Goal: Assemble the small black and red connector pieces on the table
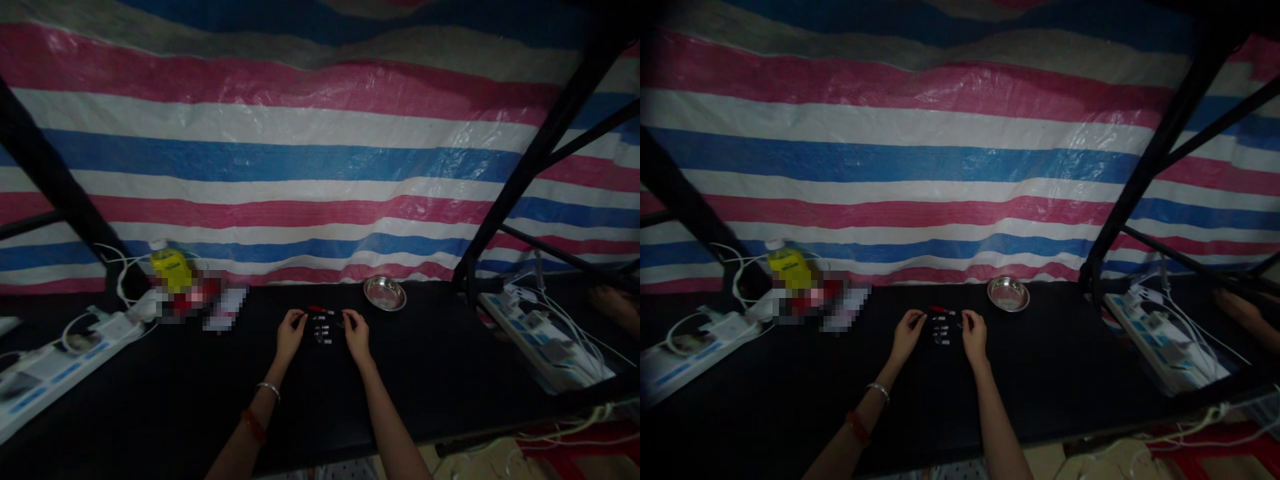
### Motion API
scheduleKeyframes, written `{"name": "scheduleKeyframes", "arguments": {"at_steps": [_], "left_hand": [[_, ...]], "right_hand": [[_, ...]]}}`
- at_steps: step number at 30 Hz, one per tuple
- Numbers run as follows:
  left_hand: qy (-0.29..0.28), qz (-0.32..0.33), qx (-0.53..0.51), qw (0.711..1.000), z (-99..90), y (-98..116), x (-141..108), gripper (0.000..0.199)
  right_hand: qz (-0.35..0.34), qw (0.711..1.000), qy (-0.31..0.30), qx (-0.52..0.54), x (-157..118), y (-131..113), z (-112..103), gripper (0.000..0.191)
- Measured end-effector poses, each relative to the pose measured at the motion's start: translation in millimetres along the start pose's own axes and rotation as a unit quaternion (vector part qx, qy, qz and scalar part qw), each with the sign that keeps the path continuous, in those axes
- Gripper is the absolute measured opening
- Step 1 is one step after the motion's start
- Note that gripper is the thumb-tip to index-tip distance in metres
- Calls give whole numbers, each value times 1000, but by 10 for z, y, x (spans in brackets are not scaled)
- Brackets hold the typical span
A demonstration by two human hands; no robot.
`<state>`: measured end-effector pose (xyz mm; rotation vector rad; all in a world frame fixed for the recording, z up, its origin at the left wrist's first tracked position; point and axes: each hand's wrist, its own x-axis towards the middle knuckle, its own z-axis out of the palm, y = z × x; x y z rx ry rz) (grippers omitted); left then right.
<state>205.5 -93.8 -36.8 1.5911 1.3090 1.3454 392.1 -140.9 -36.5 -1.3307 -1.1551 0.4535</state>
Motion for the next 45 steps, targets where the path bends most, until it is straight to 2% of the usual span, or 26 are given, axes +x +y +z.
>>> {"name": "scheduleKeyframes", "arguments": {"at_steps": [5,9,12,15,19,23,28,38,45], "left_hand": [[-41,14,93,995,-15,-50,12,25],[-65,30,166,984,-28,0,2,18],[-75,37,185,979,-35,38,-4,16],[-83,35,198,976,-40,71,-11,15],[-88,41,225,970,-45,122,-31,16],[-92,57,245,964,-46,170,-56,18],[-95,67,252,961,-41,191,-64,18],[-94,66,250,961,-34,155,-65,20],[-81,73,240,965,-30,165,-73,16]], "right_hand": [[-55,989,-50,-129,-15,-39,-56,25],[-57,973,-96,-200,-34,-100,-62,23],[-53,964,-92,-244,-53,-155,-62,23],[-75,966,-96,-226,-78,-219,-47,21],[-115,966,-156,-172,-136,-303,14,23],[-124,955,-198,-180,-188,-360,62,26],[-116,949,-211,-205,-202,-375,70,27],[-102,954,-181,-216,-183,-344,9,19],[-111,944,-226,-215,-187,-341,-13,13]]}}
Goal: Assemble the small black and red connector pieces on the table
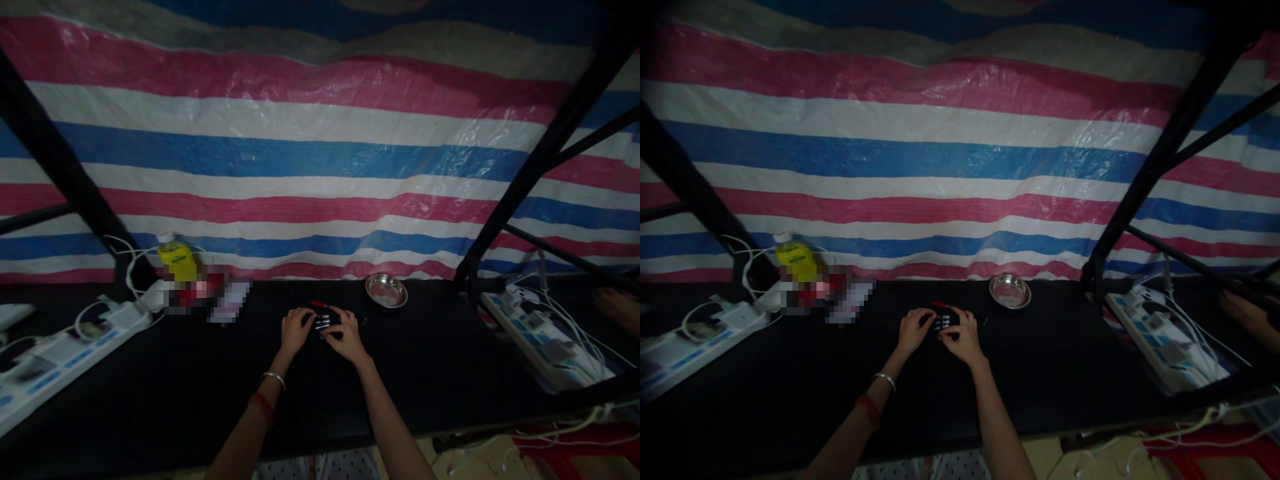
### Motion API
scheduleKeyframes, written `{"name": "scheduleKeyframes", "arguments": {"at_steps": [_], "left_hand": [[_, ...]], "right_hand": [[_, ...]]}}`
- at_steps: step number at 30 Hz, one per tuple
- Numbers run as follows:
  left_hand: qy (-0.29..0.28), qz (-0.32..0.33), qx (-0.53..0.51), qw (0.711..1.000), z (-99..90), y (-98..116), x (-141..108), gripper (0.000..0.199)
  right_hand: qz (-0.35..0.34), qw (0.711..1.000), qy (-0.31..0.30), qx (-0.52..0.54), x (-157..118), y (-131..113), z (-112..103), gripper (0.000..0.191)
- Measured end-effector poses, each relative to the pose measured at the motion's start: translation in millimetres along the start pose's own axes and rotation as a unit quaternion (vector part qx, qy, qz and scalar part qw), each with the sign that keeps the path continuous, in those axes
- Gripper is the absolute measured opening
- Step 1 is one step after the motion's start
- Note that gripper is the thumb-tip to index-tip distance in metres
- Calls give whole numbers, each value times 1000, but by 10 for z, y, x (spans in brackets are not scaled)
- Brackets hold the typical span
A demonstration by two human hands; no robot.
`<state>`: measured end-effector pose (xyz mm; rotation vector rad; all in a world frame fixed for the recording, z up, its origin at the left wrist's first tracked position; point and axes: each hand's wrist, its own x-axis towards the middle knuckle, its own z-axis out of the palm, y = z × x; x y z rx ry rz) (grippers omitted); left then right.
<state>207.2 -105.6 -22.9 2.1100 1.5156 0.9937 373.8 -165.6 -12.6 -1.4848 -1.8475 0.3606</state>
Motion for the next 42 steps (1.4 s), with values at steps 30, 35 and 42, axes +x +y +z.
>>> {"name": "scheduleKeyframes", "arguments": {"at_steps": [30,35,42], "left_hand": [[-10,-8,33,999,-10,9,8,19],[-14,23,54,998,-5,61,-22,26],[-13,108,124,986,68,118,-75,32]], "right_hand": [[65,998,9,20,27,205,6,5],[73,997,1,23,28,213,10,10],[90,996,22,-9,29,215,-20,8]]}}
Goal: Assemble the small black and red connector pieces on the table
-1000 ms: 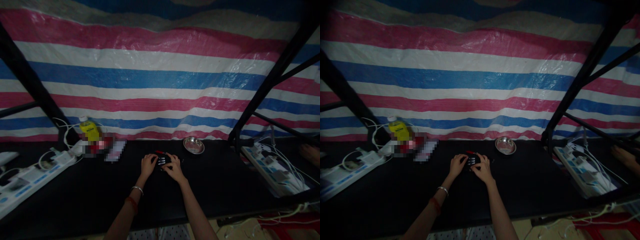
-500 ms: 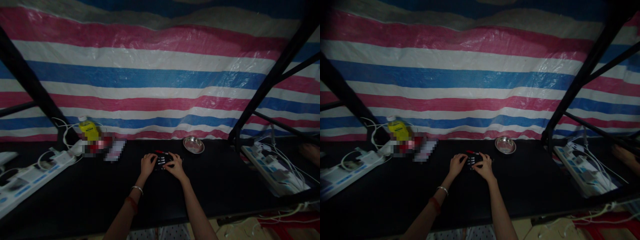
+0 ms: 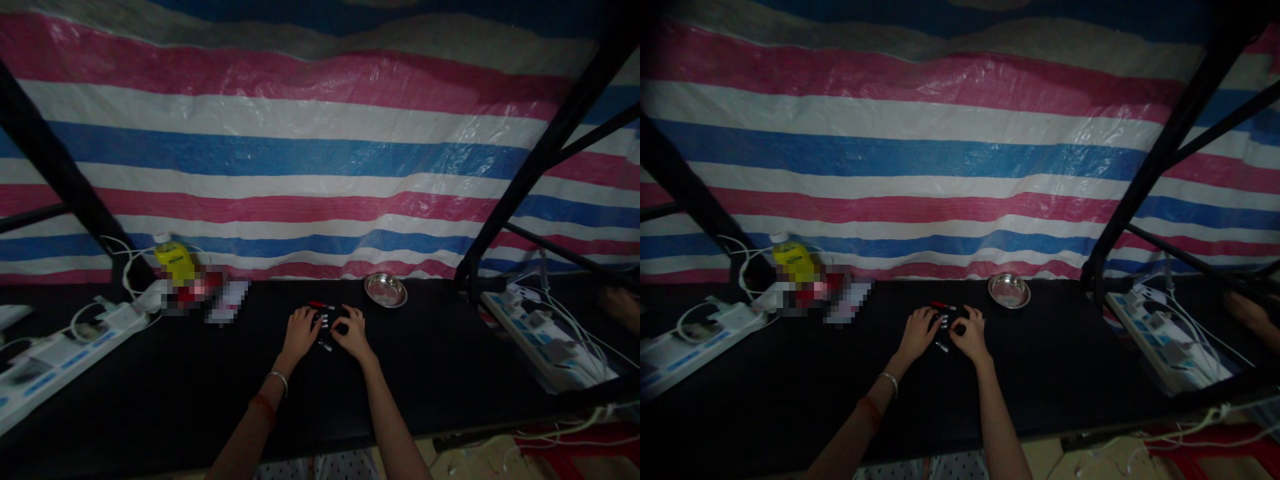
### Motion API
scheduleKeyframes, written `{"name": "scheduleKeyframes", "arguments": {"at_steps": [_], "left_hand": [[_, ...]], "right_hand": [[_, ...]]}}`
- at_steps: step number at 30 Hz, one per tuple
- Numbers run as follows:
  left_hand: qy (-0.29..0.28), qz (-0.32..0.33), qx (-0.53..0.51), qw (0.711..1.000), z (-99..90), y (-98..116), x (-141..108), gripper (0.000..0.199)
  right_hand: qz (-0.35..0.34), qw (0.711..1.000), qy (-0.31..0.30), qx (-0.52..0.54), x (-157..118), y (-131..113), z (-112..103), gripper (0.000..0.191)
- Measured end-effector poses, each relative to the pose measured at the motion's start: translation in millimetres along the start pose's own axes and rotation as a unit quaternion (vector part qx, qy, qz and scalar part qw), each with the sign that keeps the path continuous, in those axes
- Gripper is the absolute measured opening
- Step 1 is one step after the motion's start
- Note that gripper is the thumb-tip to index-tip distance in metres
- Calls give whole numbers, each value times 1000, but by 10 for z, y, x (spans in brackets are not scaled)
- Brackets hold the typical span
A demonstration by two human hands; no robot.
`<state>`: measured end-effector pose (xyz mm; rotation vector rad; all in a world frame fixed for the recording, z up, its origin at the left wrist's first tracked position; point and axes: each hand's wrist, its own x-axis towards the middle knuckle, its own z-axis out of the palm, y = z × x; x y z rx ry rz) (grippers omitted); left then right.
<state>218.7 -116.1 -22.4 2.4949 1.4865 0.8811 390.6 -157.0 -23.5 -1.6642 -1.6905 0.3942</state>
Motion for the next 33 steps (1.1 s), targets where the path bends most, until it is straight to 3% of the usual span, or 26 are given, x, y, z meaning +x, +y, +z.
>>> {"name": "scheduleKeyframes", "arguments": {"at_steps": [8,11,15,22,26,29,33], "left_hand": [[0,-19,3,1000,3,-5,22,28],[-10,-25,-8,1000,1,-1,30,28],[-10,-24,-24,999,9,-4,30,28],[14,-19,-41,999,-20,10,27,27],[93,-56,-62,992,-56,16,23,32],[182,-101,-106,972,-68,0,2,43],[222,-106,-162,956,-63,-18,-52,48]], "right_hand": [[24,995,89,-27,37,43,33,13],[34,993,115,-23,129,49,85,22],[32,995,82,-38,293,33,138,31],[29,998,29,-43,479,-59,134,19],[17,997,49,63,494,-120,105,15],[29,957,54,284,422,-201,124,20],[145,829,-44,538,196,-329,208,30]]}}
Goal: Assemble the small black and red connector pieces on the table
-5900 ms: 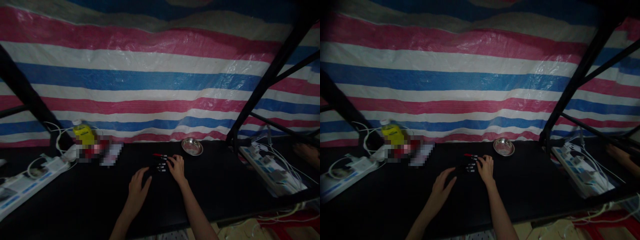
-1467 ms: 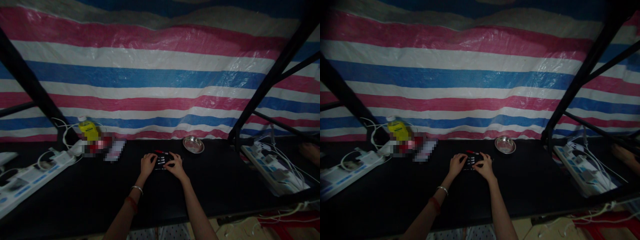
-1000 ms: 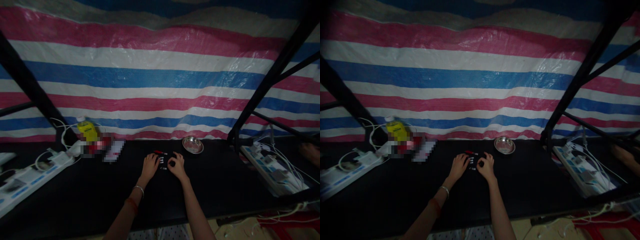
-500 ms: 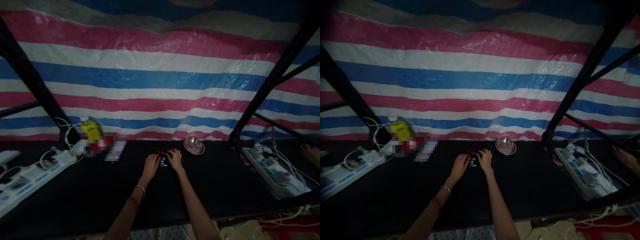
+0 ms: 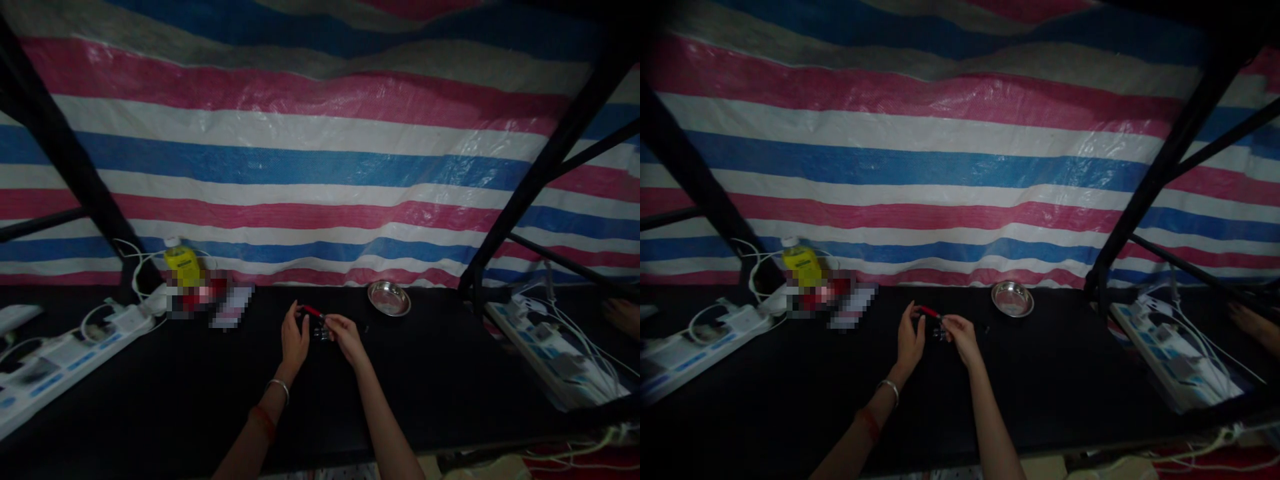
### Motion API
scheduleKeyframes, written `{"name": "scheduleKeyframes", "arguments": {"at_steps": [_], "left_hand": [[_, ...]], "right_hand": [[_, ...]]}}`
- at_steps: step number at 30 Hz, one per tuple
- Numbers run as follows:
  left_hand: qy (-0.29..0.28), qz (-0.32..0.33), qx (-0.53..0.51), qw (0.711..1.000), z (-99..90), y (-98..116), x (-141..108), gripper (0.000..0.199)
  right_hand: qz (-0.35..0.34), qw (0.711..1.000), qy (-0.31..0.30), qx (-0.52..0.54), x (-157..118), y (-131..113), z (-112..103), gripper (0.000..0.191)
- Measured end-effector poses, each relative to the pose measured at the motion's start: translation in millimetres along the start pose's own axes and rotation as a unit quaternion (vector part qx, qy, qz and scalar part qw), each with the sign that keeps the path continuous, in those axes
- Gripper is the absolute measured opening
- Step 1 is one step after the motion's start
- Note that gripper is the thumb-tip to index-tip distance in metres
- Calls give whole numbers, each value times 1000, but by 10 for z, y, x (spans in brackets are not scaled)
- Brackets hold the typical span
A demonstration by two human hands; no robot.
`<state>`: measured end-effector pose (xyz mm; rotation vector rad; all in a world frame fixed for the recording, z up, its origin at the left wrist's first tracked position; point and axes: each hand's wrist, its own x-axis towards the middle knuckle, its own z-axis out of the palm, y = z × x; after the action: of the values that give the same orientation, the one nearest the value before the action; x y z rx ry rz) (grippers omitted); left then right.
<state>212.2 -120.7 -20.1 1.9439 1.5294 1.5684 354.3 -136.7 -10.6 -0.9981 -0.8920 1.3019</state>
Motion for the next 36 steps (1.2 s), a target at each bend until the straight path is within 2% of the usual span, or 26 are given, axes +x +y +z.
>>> {"name": "scheduleKeyframes", "arguments": {"at_steps": [2,4,8,14,21,26,30,34,36], "left_hand": [[-18,22,-6,1000,-14,-4,-24,46],[-39,49,-2,998,-30,0,-39,43],[-61,68,-2,996,-44,1,-50,42],[-43,68,-4,997,15,-62,-88,46],[-97,110,8,989,-18,-19,-91,41],[-86,97,9,992,-37,22,-71,35],[-82,87,0,993,-54,66,-65,29],[-94,84,-9,992,-44,84,-56,23],[-85,57,-17,995,-23,59,-27,23]], "right_hand": [[75,993,-19,93,-117,49,51,32],[111,982,-35,148,-205,79,87,30],[146,968,-47,196,-271,86,124,25],[192,948,-69,244,-276,53,148,23],[176,957,-116,199,-336,5,136,28],[173,957,-117,199,-338,7,126,36],[163,960,-93,206,-309,29,135,40],[144,963,-28,224,-289,11,123,41],[136,961,-9,241,-290,-21,92,41]]}}
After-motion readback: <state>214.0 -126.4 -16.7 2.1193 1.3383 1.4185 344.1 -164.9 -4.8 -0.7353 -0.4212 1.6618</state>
